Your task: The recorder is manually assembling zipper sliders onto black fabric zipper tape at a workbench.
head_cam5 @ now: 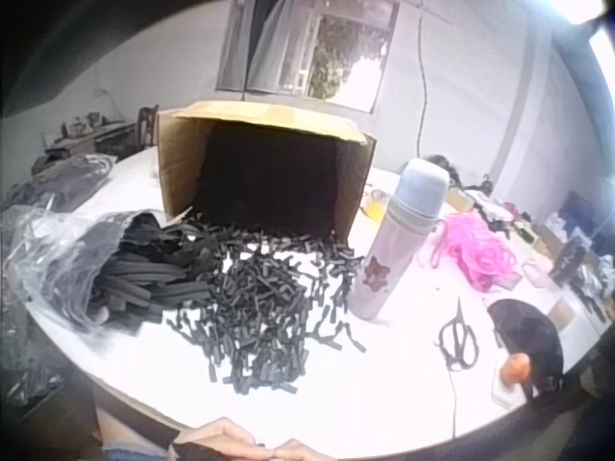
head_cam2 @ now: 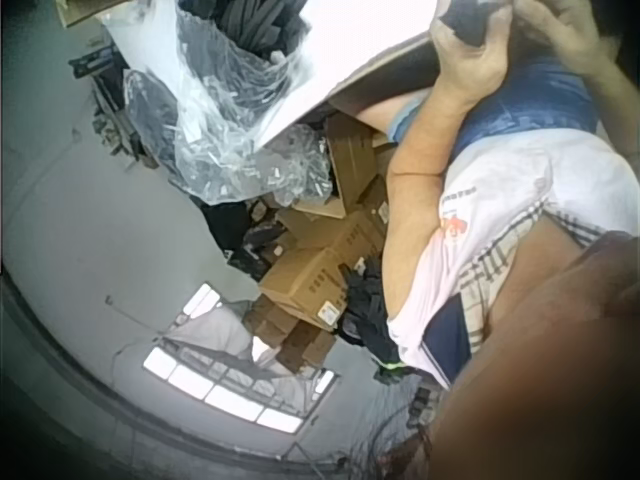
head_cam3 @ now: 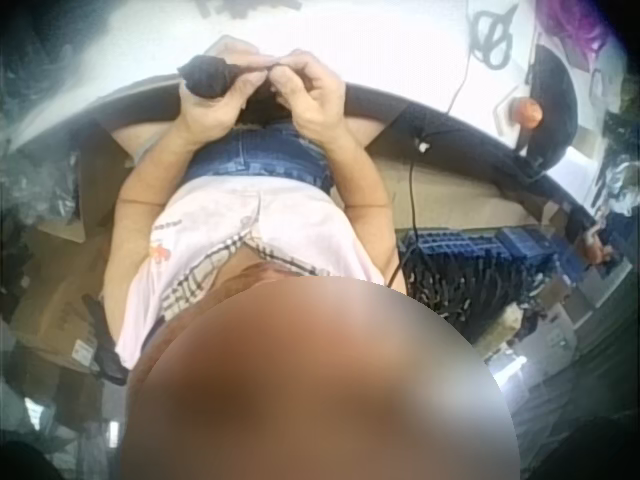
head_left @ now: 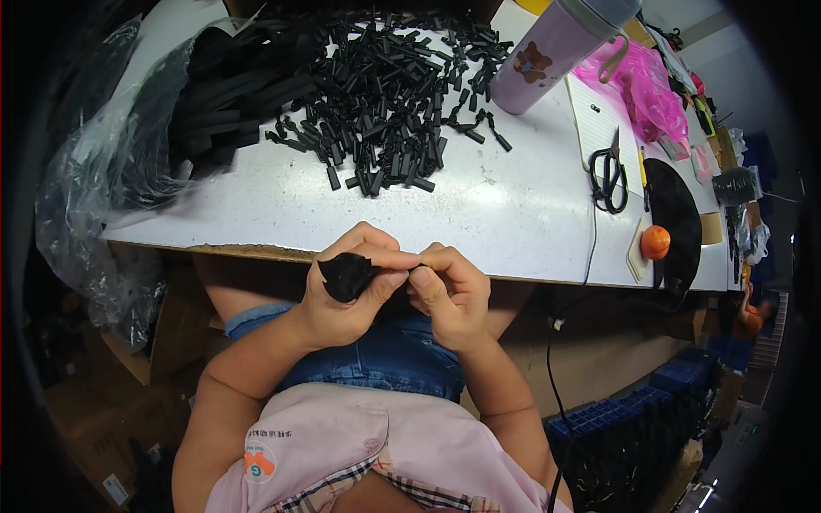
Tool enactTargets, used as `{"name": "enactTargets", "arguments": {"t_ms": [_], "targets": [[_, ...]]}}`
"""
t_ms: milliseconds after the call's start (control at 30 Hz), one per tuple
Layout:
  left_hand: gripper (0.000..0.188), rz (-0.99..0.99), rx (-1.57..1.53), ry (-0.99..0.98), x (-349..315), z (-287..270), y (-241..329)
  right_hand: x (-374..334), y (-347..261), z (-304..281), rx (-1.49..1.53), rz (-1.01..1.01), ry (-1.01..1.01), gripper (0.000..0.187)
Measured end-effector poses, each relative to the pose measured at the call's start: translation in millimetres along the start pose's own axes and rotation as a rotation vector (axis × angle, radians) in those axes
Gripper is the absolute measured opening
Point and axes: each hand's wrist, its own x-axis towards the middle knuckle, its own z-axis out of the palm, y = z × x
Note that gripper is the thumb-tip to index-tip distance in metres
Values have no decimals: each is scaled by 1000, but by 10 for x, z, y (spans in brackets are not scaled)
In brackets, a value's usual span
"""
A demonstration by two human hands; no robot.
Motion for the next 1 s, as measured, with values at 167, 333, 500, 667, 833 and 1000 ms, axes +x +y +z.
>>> {"name": "enactTargets", "arguments": {"t_ms": [167,333,500,667,833,1000], "targets": [[15,-30,-19,0,-1,-24,36,-10,18,-3,147,80,12,8],[13,-226,-163,36,-18,-68,91,91,-40,-27,-528,-569,-25,10],[9,-19,44,17,20,-52,74,61,-38,-24,-590,-596,39,12],[6,34,85,21,-4,-36,42,104,-245,-40,-498,-325,-30,12],[9,-229,-201,132,-22,-47,15,123,-151,-102,-640,-191,-365,15],[20,-599,-404,63,40,-140,38,103,-82,41,-730,-302,-112,19]]}}
